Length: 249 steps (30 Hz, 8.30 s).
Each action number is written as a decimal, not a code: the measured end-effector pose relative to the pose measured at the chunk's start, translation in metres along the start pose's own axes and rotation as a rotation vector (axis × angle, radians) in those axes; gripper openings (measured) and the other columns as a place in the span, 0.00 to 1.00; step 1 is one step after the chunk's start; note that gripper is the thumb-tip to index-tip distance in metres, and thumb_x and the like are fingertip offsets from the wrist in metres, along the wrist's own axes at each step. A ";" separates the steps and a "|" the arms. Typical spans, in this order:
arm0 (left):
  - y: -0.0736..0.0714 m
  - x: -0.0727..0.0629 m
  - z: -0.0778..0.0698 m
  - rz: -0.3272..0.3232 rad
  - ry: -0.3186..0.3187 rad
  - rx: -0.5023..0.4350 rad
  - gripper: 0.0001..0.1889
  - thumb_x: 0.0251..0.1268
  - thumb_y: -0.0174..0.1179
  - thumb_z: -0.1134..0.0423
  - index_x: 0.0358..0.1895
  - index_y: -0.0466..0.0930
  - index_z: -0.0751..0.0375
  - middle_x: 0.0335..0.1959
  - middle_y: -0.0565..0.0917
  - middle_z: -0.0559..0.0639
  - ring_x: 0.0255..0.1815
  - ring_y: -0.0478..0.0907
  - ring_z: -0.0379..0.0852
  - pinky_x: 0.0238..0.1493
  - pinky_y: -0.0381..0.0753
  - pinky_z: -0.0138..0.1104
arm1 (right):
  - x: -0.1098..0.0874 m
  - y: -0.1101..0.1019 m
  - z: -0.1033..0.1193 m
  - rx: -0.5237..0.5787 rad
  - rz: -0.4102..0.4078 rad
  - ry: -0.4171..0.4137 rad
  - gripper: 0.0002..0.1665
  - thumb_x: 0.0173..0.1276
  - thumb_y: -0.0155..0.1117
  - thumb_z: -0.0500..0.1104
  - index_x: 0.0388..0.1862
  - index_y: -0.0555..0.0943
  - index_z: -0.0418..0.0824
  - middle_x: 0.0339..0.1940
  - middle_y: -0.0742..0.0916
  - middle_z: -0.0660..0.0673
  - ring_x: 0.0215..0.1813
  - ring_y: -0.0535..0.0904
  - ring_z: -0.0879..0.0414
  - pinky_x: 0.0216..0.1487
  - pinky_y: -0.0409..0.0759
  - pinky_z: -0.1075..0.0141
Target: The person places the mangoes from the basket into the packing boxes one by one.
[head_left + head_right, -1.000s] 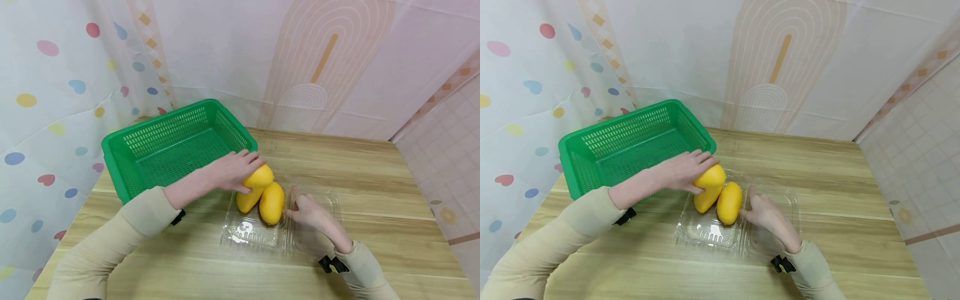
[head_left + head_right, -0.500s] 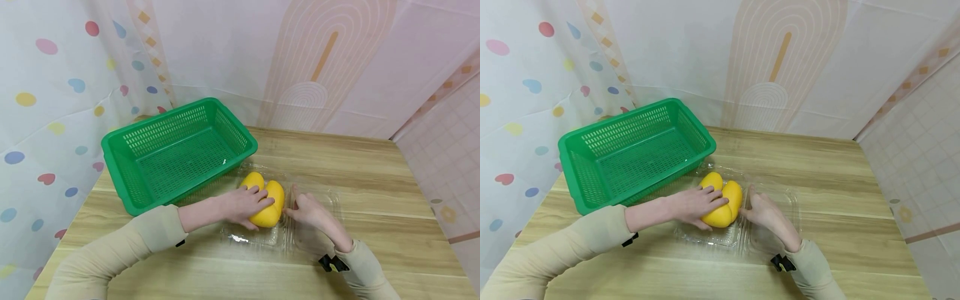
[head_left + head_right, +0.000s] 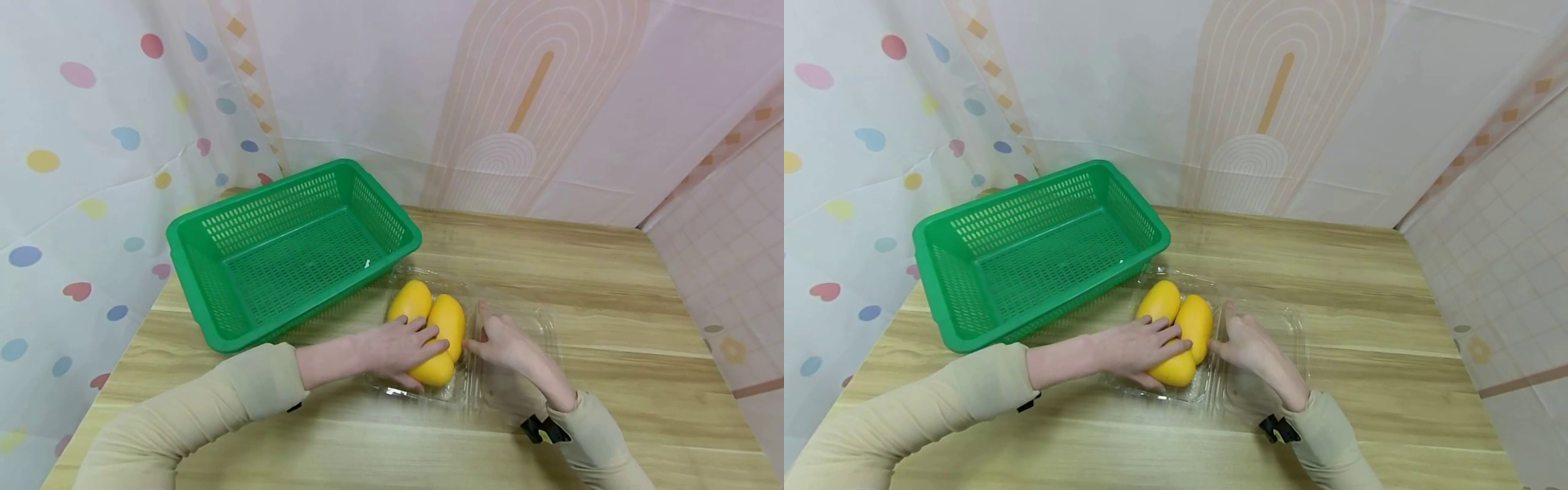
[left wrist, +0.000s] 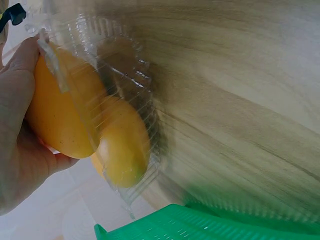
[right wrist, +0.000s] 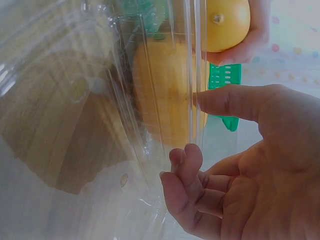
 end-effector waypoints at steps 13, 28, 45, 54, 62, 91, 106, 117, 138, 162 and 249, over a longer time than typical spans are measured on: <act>0.006 -0.004 -0.009 -0.060 0.026 0.122 0.39 0.63 0.38 0.28 0.69 0.61 0.51 0.54 0.74 0.48 0.47 0.73 0.44 0.44 0.78 0.34 | 0.001 0.000 0.000 -0.021 0.001 0.018 0.53 0.64 0.64 0.47 0.74 0.45 0.26 0.13 0.75 0.50 0.14 0.62 0.62 0.15 0.60 0.73; 0.015 -0.002 -0.012 -0.034 0.027 0.067 0.31 0.70 0.33 0.33 0.70 0.60 0.42 0.55 0.75 0.46 0.51 0.73 0.44 0.53 0.73 0.35 | 0.001 0.000 0.000 -0.030 0.003 0.004 0.52 0.65 0.63 0.48 0.74 0.45 0.25 0.15 0.78 0.50 0.15 0.65 0.62 0.16 0.64 0.71; -0.012 -0.011 0.041 -0.327 -0.365 -0.419 0.15 0.72 0.49 0.53 0.49 0.78 0.58 0.45 0.82 0.50 0.46 0.78 0.47 0.50 0.79 0.37 | 0.001 -0.001 0.001 -0.049 -0.013 -0.009 0.52 0.65 0.63 0.47 0.73 0.45 0.25 0.17 0.78 0.49 0.17 0.67 0.61 0.18 0.66 0.70; 0.009 -0.042 0.072 -0.479 -0.699 -0.626 0.05 0.66 0.55 0.64 0.38 0.78 0.60 0.29 0.80 0.48 0.28 0.73 0.42 0.28 0.75 0.32 | 0.000 0.000 0.000 -0.029 -0.004 0.015 0.53 0.65 0.63 0.48 0.74 0.44 0.26 0.16 0.77 0.49 0.16 0.64 0.62 0.17 0.63 0.71; 0.029 -0.059 0.083 -0.398 -0.869 -0.765 0.08 0.66 0.55 0.61 0.40 0.74 0.63 0.22 0.75 0.48 0.18 0.70 0.42 0.18 0.68 0.31 | 0.000 0.000 0.000 -0.023 -0.008 0.000 0.53 0.65 0.63 0.48 0.74 0.44 0.26 0.17 0.78 0.50 0.17 0.66 0.61 0.18 0.65 0.70; 0.039 -0.057 0.079 -0.319 -0.838 -0.913 0.11 0.70 0.48 0.63 0.27 0.73 0.59 0.14 0.66 0.45 0.15 0.63 0.39 0.17 0.61 0.29 | -0.032 -0.064 -0.093 -0.100 -0.173 0.200 0.25 0.70 0.52 0.48 0.42 0.71 0.21 0.33 0.80 0.29 0.29 0.76 0.47 0.29 0.75 0.57; 0.042 -0.056 0.077 -0.321 -0.838 -0.961 0.10 0.70 0.47 0.64 0.32 0.76 0.62 0.16 0.70 0.47 0.16 0.64 0.39 0.18 0.62 0.28 | -0.032 -0.049 -0.121 -0.091 0.019 0.227 0.23 0.72 0.51 0.48 0.16 0.67 0.42 0.14 0.63 0.53 0.21 0.58 0.59 0.25 0.60 0.66; 0.042 -0.055 0.074 -0.330 -0.834 -0.996 0.11 0.71 0.46 0.65 0.33 0.76 0.64 0.15 0.68 0.46 0.14 0.62 0.38 0.16 0.60 0.26 | -0.035 -0.060 -0.122 -0.007 0.019 0.166 0.17 0.69 0.53 0.39 0.18 0.73 0.36 0.13 0.71 0.52 0.19 0.63 0.60 0.24 0.65 0.67; 0.042 -0.048 0.070 -0.317 -0.828 -1.008 0.11 0.73 0.45 0.63 0.32 0.74 0.62 0.15 0.67 0.46 0.14 0.62 0.39 0.16 0.60 0.27 | -0.066 -0.127 -0.079 0.216 -0.072 -0.061 0.16 0.77 0.44 0.42 0.45 0.74 0.29 0.40 0.85 0.43 0.39 0.80 0.70 0.42 0.80 0.71; 0.037 -0.021 0.057 -0.327 -0.748 -1.007 0.11 0.74 0.45 0.62 0.34 0.74 0.60 0.17 0.69 0.45 0.17 0.63 0.38 0.18 0.62 0.27 | -0.037 -0.104 0.011 0.201 -0.470 -0.442 0.11 0.68 0.58 0.34 0.47 0.78 0.31 0.41 0.85 0.37 0.41 0.76 0.71 0.41 0.78 0.77; 0.045 -0.044 -0.001 0.287 -0.596 -1.683 0.07 0.56 0.53 0.72 0.25 0.80 0.69 0.14 0.77 0.45 0.15 0.68 0.35 0.16 0.58 0.23 | -0.007 -0.020 -0.005 -0.071 -0.335 -0.041 0.58 0.64 0.57 0.66 0.74 0.48 0.27 0.71 0.59 0.21 0.61 0.70 0.25 0.52 0.77 0.41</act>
Point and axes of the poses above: each hand's wrist, its own x-axis towards the middle knuckle, its own y-axis out of the palm, z = x × y, the point moved 7 cm from there along x, towards the middle knuckle
